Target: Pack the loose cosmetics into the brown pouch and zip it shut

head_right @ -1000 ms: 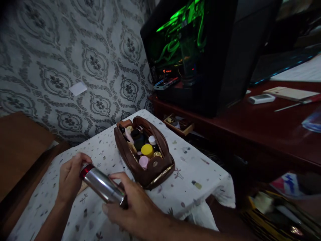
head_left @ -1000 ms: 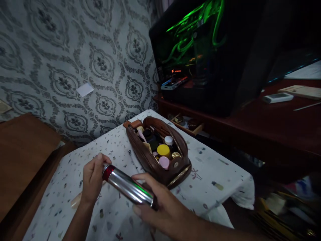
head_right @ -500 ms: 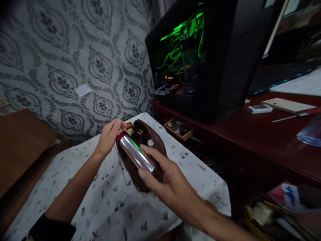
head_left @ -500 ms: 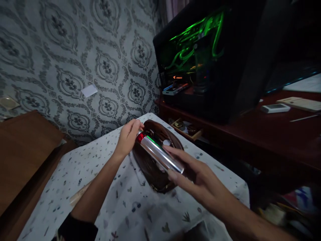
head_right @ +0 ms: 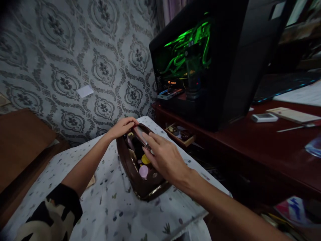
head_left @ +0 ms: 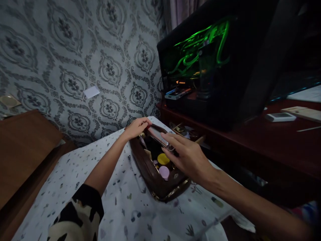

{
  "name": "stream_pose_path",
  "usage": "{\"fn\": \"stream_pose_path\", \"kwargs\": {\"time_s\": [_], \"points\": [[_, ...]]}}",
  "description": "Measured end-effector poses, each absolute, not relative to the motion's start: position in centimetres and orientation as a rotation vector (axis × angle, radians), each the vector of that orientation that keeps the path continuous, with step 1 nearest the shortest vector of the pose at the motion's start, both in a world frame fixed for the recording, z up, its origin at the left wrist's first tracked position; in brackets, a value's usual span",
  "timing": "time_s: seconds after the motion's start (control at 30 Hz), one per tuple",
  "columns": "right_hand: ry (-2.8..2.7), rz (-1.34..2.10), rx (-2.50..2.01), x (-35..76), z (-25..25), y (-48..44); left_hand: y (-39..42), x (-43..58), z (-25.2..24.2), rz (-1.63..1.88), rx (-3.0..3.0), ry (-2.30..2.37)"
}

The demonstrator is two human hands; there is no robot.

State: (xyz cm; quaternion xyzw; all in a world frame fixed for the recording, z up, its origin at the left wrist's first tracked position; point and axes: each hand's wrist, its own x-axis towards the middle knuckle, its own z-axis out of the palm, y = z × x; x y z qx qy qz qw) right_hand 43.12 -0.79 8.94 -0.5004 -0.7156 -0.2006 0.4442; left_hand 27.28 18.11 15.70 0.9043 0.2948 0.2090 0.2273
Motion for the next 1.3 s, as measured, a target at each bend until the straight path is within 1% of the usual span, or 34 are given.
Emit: {"fn": "stream_pose_path", "kwargs": {"time_s": [0.23,0.47,0.67,0.9,1.03,1.3], "points": [[-1.972,-0.702,-1.547,42.4,9.8,-0.2,19.5,27.0,14.6,0.478,2.536,0.813],[-2.091,-0.728,-1.74,42.0,10.3,0.9,19.8,27.3,13.9,0.417,2.616,0.814],[-2.174,-0.675,-1.654,42.9,10.8,1.1,19.9,27.4,13.8,0.341,2.676,0.847],[-2.075,-0.537,-1.505,45.0,10.8,1.2,18.9,27.2,14.1,0.287,2.712,0.877],[-2.073,-0.45,-1.483,45.7,10.7,1.3,17.8,27.4,14.4,0.197,2.717,0.89],[-2.076,-0.531,-1.468,45.3,10.4,1.4,18.4,27.8,14.6,0.047,2.718,0.766]]}}
